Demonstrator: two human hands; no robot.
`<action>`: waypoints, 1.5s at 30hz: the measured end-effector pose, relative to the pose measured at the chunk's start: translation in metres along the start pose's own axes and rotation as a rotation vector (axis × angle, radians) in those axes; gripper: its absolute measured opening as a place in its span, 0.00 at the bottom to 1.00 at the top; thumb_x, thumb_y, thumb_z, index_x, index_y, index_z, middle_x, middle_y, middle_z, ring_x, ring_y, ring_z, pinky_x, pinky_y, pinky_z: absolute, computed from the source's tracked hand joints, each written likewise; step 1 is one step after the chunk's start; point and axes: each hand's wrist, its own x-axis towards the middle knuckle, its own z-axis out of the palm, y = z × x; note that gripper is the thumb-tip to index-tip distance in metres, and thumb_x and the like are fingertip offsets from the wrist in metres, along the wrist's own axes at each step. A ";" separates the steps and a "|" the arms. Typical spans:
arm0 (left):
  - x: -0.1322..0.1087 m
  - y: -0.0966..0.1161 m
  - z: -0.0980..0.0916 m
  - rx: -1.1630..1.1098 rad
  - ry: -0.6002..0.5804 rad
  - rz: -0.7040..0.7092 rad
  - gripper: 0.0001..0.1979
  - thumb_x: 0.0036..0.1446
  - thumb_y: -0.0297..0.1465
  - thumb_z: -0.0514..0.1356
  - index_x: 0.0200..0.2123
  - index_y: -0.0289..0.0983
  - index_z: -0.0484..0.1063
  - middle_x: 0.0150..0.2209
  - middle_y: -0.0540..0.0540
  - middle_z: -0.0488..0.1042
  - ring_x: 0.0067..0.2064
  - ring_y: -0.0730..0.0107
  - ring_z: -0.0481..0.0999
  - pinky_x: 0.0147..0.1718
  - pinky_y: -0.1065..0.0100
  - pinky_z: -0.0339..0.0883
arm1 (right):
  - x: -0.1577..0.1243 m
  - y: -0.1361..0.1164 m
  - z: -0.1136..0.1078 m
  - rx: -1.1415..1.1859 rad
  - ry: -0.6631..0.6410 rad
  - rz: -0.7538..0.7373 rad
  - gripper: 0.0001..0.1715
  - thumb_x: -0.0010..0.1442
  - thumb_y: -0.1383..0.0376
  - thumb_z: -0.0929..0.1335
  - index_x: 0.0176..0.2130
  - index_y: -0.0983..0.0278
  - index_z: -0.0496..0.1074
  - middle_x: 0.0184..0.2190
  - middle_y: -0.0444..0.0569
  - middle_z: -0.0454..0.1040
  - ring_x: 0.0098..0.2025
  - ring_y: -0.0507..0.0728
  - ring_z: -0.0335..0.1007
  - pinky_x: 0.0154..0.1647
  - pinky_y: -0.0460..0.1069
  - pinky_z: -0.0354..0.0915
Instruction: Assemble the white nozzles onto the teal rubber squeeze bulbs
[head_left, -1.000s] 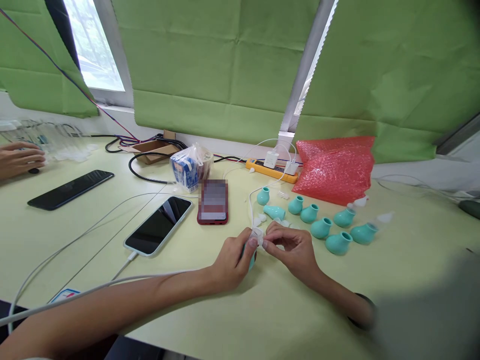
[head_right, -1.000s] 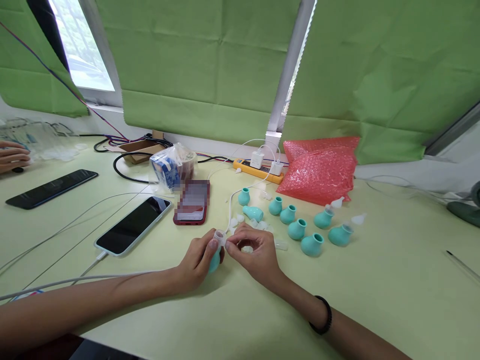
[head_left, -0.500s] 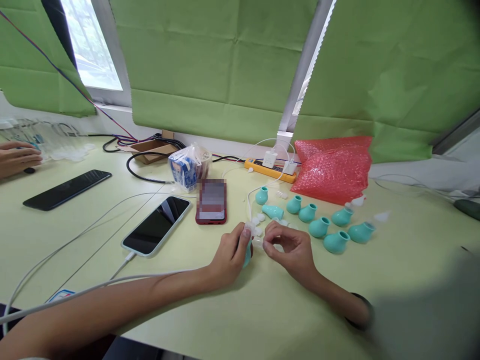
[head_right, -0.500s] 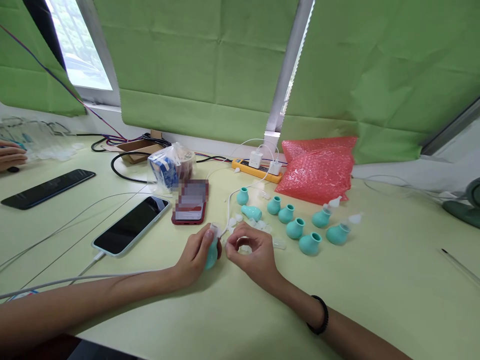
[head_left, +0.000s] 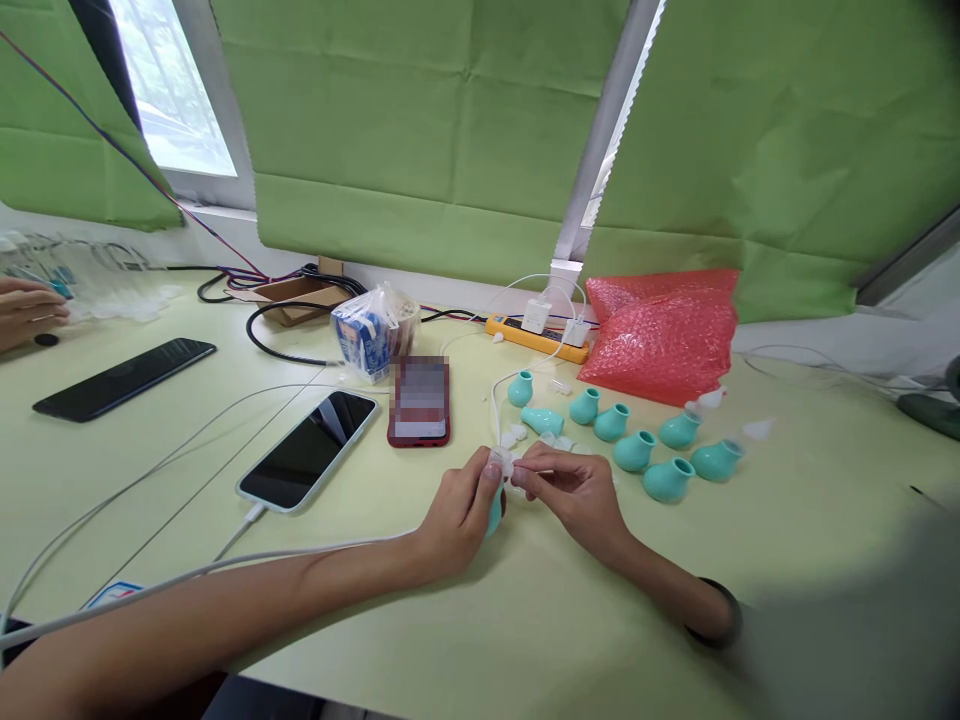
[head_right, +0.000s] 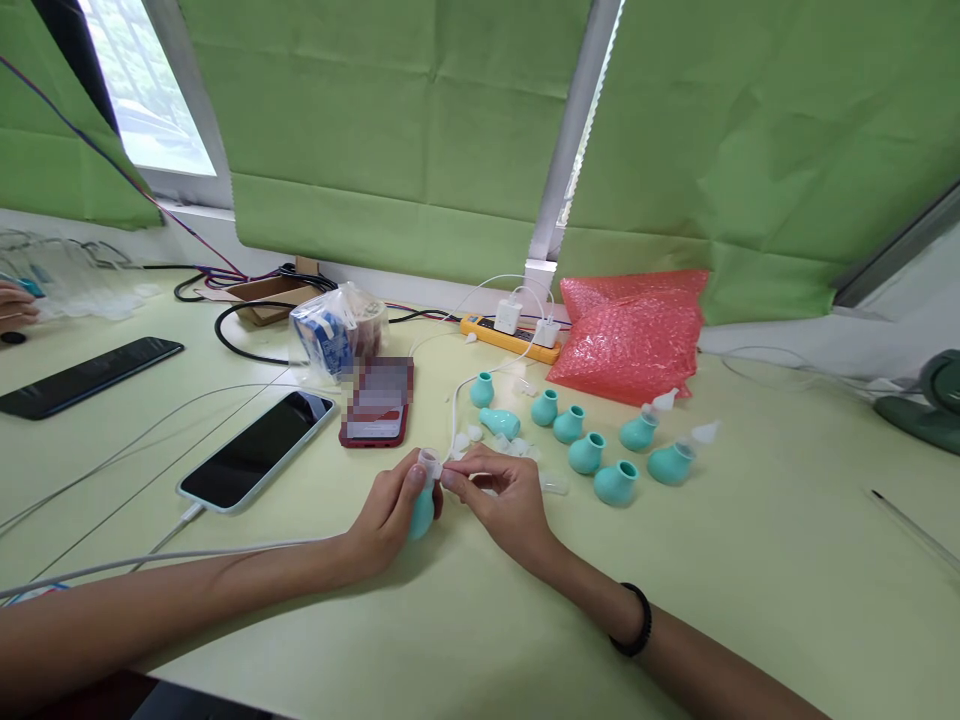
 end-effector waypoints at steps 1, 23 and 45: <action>0.000 0.000 0.000 0.000 0.001 0.002 0.19 0.60 0.38 0.37 0.26 0.36 0.59 0.21 0.48 0.66 0.22 0.74 0.62 0.24 0.71 0.55 | 0.000 0.000 -0.001 -0.007 -0.004 0.011 0.04 0.45 0.66 0.69 0.25 0.64 0.74 0.21 0.45 0.68 0.24 0.50 0.62 0.22 0.46 0.61; 0.002 0.000 0.001 -0.002 0.000 -0.082 0.18 0.60 0.37 0.38 0.24 0.37 0.57 0.20 0.50 0.65 0.21 0.74 0.61 0.24 0.72 0.55 | -0.004 0.002 0.002 -0.117 0.016 -0.139 0.06 0.45 0.74 0.65 0.22 0.65 0.66 0.20 0.43 0.63 0.24 0.49 0.60 0.22 0.45 0.62; 0.002 -0.003 0.001 -0.088 -0.038 -0.085 0.18 0.59 0.39 0.39 0.25 0.36 0.58 0.20 0.50 0.65 0.21 0.75 0.62 0.23 0.72 0.56 | -0.003 -0.001 0.000 -0.174 0.037 -0.093 0.02 0.46 0.70 0.67 0.26 0.66 0.71 0.23 0.46 0.70 0.25 0.51 0.66 0.23 0.46 0.67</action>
